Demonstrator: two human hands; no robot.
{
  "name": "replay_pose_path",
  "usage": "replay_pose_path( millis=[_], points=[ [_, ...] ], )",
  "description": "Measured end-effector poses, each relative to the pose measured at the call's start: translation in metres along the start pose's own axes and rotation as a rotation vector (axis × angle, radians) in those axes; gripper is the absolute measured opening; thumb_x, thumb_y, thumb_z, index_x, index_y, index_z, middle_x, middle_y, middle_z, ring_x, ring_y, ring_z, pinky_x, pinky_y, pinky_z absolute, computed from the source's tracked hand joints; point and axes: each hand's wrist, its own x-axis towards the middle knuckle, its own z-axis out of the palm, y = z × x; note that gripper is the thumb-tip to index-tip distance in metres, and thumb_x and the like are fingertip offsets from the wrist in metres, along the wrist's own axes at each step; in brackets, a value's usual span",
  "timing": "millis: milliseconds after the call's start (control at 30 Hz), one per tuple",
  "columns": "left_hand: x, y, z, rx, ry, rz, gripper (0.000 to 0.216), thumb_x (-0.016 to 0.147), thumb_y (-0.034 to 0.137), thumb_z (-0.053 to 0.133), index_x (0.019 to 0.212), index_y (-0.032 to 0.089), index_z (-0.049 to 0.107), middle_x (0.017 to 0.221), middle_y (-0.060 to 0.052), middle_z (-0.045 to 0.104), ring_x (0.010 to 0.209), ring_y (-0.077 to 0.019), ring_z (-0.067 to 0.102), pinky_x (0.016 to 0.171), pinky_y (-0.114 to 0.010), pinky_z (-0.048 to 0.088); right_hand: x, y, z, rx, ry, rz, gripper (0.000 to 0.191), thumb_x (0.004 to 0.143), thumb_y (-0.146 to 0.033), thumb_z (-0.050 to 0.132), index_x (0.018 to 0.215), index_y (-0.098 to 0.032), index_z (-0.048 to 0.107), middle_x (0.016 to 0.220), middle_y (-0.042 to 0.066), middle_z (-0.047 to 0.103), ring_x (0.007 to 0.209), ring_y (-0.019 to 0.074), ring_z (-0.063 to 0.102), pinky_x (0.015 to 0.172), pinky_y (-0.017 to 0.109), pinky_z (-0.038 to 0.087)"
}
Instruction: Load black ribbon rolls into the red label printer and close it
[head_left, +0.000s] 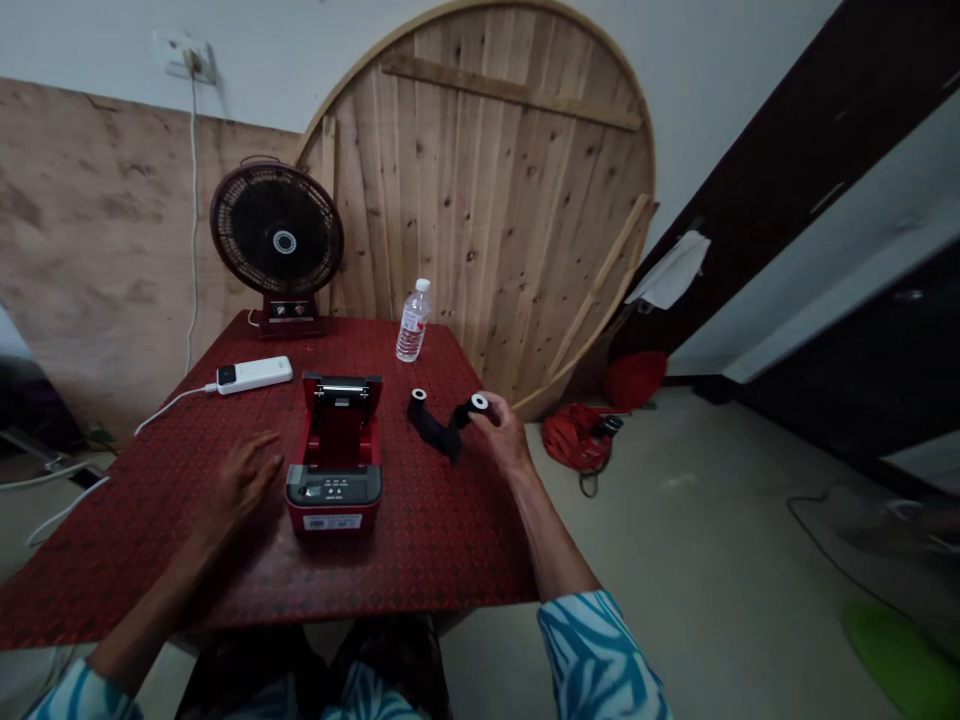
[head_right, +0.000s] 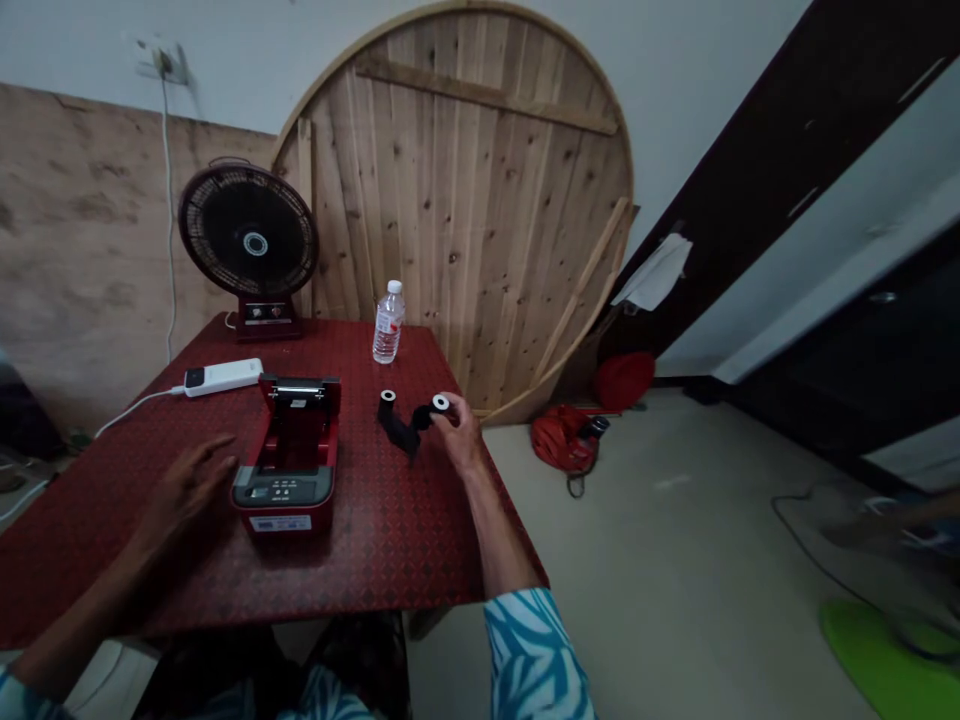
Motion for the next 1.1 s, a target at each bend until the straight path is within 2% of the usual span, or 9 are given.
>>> replay_pose_path(
  millis=[100, 233, 400, 533, 600, 700, 900, 1000, 1100],
  points=[
    [-0.002, -0.025, 0.017, 0.134, -0.092, 0.010, 0.045, 0.087, 0.046, 0.040, 0.113, 0.015, 0.059, 0.113, -0.015, 0.065, 0.104, -0.0288, 0.060, 0.090, -0.045, 0.048, 0.008, 0.037, 0.008, -0.033, -0.028, 0.033, 0.032, 0.058, -0.032, 0.070, 0.087, -0.020, 0.063, 0.089, 0.003, 0.068, 0.088, 0.0223, 0.061, 0.092, 0.045, 0.043],
    [-0.002, -0.028, 0.024, 0.299, -0.187, 0.058, 0.042, 0.088, 0.040, 0.037, 0.114, 0.017, 0.060, 0.117, -0.014, 0.064, 0.106, -0.0297, 0.059, 0.088, -0.046, 0.046, 0.000, 0.060, 0.015, -0.032, -0.050, 0.042, 0.030, 0.059, -0.030, 0.069, 0.087, -0.020, 0.064, 0.091, 0.004, 0.069, 0.090, 0.0233, 0.061, 0.093, 0.043, 0.042],
    [-0.001, -0.035, 0.022, 0.346, -0.260, 0.077, 0.042, 0.089, 0.040, 0.036, 0.115, 0.018, 0.061, 0.125, -0.013, 0.061, 0.109, -0.0289, 0.057, 0.088, -0.043, 0.045, 0.010, 0.049, -0.007, -0.023, -0.033, 0.050, 0.036, 0.062, -0.032, 0.069, 0.095, -0.018, 0.064, 0.094, 0.007, 0.069, 0.091, 0.0229, 0.061, 0.091, 0.040, 0.044],
    [-0.001, -0.041, 0.025, 0.353, -0.261, 0.079, 0.041, 0.089, 0.041, 0.036, 0.114, 0.021, 0.062, 0.124, -0.011, 0.061, 0.108, -0.0288, 0.057, 0.085, -0.042, 0.045, 0.039, 0.029, -0.035, -0.026, 0.090, 0.011, 0.041, 0.064, -0.037, 0.065, 0.100, -0.019, 0.060, 0.100, 0.006, 0.066, 0.096, 0.0213, 0.060, 0.094, 0.040, 0.043],
    [-0.001, -0.040, 0.026, 0.344, -0.251, 0.073, 0.042, 0.089, 0.041, 0.036, 0.114, 0.021, 0.063, 0.124, -0.011, 0.061, 0.107, -0.0292, 0.058, 0.085, -0.043, 0.045, 0.053, 0.025, -0.038, -0.036, 0.163, -0.008, 0.041, 0.062, -0.036, 0.065, 0.100, -0.019, 0.059, 0.101, 0.007, 0.066, 0.098, 0.0213, 0.060, 0.094, 0.041, 0.042],
    [-0.002, -0.038, 0.027, 0.317, -0.233, 0.070, 0.043, 0.089, 0.041, 0.035, 0.110, 0.020, 0.065, 0.122, -0.012, 0.062, 0.106, -0.0299, 0.058, 0.086, -0.044, 0.045, 0.066, 0.033, -0.023, -0.047, 0.189, -0.006, 0.039, 0.063, -0.035, 0.063, 0.099, -0.019, 0.058, 0.101, 0.007, 0.066, 0.097, 0.0215, 0.060, 0.092, 0.041, 0.043],
    [-0.005, -0.045, 0.031, 0.258, -0.213, 0.082, 0.040, 0.089, 0.041, 0.038, 0.107, 0.021, 0.068, 0.122, -0.012, 0.062, 0.108, -0.0294, 0.059, 0.087, -0.045, 0.047, 0.056, 0.065, 0.024, -0.105, 0.073, 0.023, 0.030, 0.060, -0.030, 0.065, 0.086, -0.018, 0.060, 0.088, 0.006, 0.067, 0.089, 0.0235, 0.061, 0.090, 0.045, 0.043],
    [-0.005, -0.050, 0.033, 0.256, -0.229, 0.062, 0.040, 0.090, 0.041, 0.038, 0.109, 0.021, 0.067, 0.123, -0.012, 0.062, 0.109, -0.0293, 0.058, 0.087, -0.045, 0.047, 0.046, 0.073, 0.027, -0.140, 0.022, 0.010, 0.025, 0.061, -0.027, 0.064, 0.085, -0.020, 0.061, 0.088, 0.005, 0.068, 0.090, 0.0231, 0.060, 0.091, 0.042, 0.043],
    [-0.006, -0.050, 0.033, 0.261, -0.219, 0.071, 0.040, 0.090, 0.041, 0.038, 0.108, 0.021, 0.068, 0.122, -0.012, 0.062, 0.108, -0.0291, 0.058, 0.087, -0.045, 0.046, 0.045, 0.072, 0.019, -0.158, -0.028, -0.023, 0.027, 0.062, -0.027, 0.062, 0.089, -0.020, 0.061, 0.087, 0.004, 0.069, 0.086, 0.0214, 0.061, 0.087, 0.040, 0.046]
  ],
)
